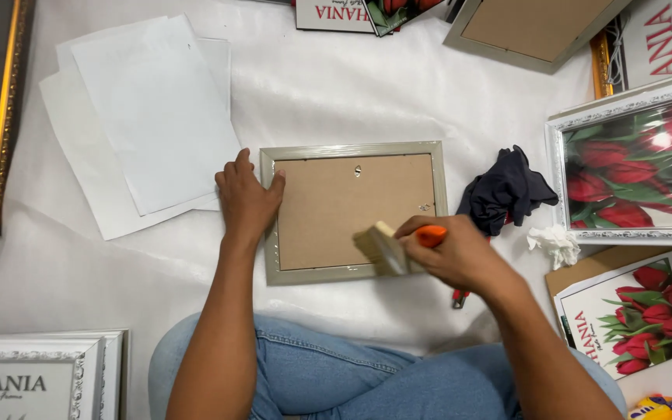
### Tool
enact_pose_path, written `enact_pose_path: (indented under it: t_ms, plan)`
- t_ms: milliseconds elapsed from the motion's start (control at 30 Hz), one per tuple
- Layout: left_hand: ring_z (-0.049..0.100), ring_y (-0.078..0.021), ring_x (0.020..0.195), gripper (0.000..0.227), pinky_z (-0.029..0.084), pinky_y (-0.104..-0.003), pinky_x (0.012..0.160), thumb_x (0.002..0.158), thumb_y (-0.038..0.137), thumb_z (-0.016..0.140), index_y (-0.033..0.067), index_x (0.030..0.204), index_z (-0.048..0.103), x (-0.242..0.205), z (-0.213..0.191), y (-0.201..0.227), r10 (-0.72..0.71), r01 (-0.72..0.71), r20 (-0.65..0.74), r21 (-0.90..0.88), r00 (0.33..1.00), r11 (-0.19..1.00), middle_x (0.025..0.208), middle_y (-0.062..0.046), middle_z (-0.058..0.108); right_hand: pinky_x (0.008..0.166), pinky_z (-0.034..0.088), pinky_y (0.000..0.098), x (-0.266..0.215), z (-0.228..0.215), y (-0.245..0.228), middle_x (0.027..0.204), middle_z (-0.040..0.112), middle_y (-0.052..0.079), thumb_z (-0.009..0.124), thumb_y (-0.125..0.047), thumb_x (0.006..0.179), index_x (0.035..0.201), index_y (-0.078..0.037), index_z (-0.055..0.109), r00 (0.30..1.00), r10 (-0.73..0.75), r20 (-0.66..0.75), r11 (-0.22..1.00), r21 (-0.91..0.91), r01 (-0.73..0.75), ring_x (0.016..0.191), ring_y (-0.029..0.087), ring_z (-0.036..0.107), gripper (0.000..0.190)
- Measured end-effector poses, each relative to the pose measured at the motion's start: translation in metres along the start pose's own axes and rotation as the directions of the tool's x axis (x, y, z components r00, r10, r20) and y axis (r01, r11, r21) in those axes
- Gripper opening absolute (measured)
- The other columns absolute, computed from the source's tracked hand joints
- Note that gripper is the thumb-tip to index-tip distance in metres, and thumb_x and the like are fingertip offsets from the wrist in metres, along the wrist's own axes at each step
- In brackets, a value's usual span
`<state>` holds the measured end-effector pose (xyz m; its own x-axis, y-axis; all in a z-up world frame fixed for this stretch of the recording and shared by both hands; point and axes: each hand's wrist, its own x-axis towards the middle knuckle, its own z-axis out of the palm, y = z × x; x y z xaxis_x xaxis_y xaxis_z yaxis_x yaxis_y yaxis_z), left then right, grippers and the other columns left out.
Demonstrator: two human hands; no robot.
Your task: Assemble picture frames by cleaning the glass with a brush and cloth before inserting the backing board.
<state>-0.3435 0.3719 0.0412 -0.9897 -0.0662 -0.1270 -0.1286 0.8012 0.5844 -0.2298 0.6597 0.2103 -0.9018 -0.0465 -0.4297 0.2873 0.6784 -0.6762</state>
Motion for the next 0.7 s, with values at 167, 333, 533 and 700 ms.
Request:
enact_pose_path:
  t_ms: [167, 333, 533, 700]
  plan:
    - [0.049, -0.0416, 0.116, 0.073, 0.039, -0.055, 0.101, 0.088, 0.042, 0.073, -0.0014, 0.143, 0.049, 0.001, -0.001, -0.002, -0.003, 0.003, 0.006, -0.054, 1.0, 0.999, 0.117, -0.018, 0.056, 0.071, 0.055, 0.0464, -0.005, -0.044, 0.029, 0.076, 0.076, 0.019, 0.07, -0.031, 0.082, 0.093, -0.02, 0.083, 0.951, 0.187, -0.245, 0.912, -0.317, -0.261, 0.077, 0.044, 0.072, 0.02]
    - [0.05, -0.0437, 0.115, 0.074, 0.04, -0.056, 0.1, 0.088, 0.043, 0.074, -0.0022, 0.142, 0.05, 0.001, 0.003, -0.005, -0.007, 0.01, 0.028, -0.101, 1.0, 0.995, 0.117, -0.018, 0.057, 0.066, 0.054, 0.0397, 0.001, 0.006, 0.024, 0.079, 0.078, 0.018, 0.072, -0.023, 0.078, 0.093, -0.015, 0.083, 0.96, 0.011, -0.279, 0.984, 0.173, 0.04, 0.069, 0.027, 0.07, 0.02]
    - [0.051, -0.043, 0.117, 0.073, 0.045, -0.054, 0.096, 0.09, 0.044, 0.07, -0.0042, 0.142, 0.052, -0.001, -0.008, -0.001, -0.042, 0.054, 0.099, -0.118, 0.994, 0.991, 0.121, -0.019, 0.056, 0.073, 0.057, 0.0474, 0.008, 0.026, 0.027, 0.089, 0.079, 0.019, 0.069, -0.028, 0.082, 0.097, -0.015, 0.08, 0.995, 0.016, -0.1, 0.996, 0.088, -0.008, 0.088, 0.043, 0.073, 0.023]
    - [0.052, -0.0438, 0.119, 0.077, 0.048, -0.053, 0.095, 0.085, 0.042, 0.074, -0.0037, 0.143, 0.053, -0.004, -0.015, 0.009, -0.051, 0.066, 0.146, -0.102, 0.988, 0.993, 0.123, -0.021, 0.056, 0.07, 0.057, 0.0448, 0.007, -0.035, 0.046, 0.077, 0.076, 0.018, 0.068, -0.034, 0.078, 0.084, -0.017, 0.081, 0.925, 0.283, -0.254, 0.92, -0.202, -0.336, 0.078, 0.041, 0.073, 0.022]
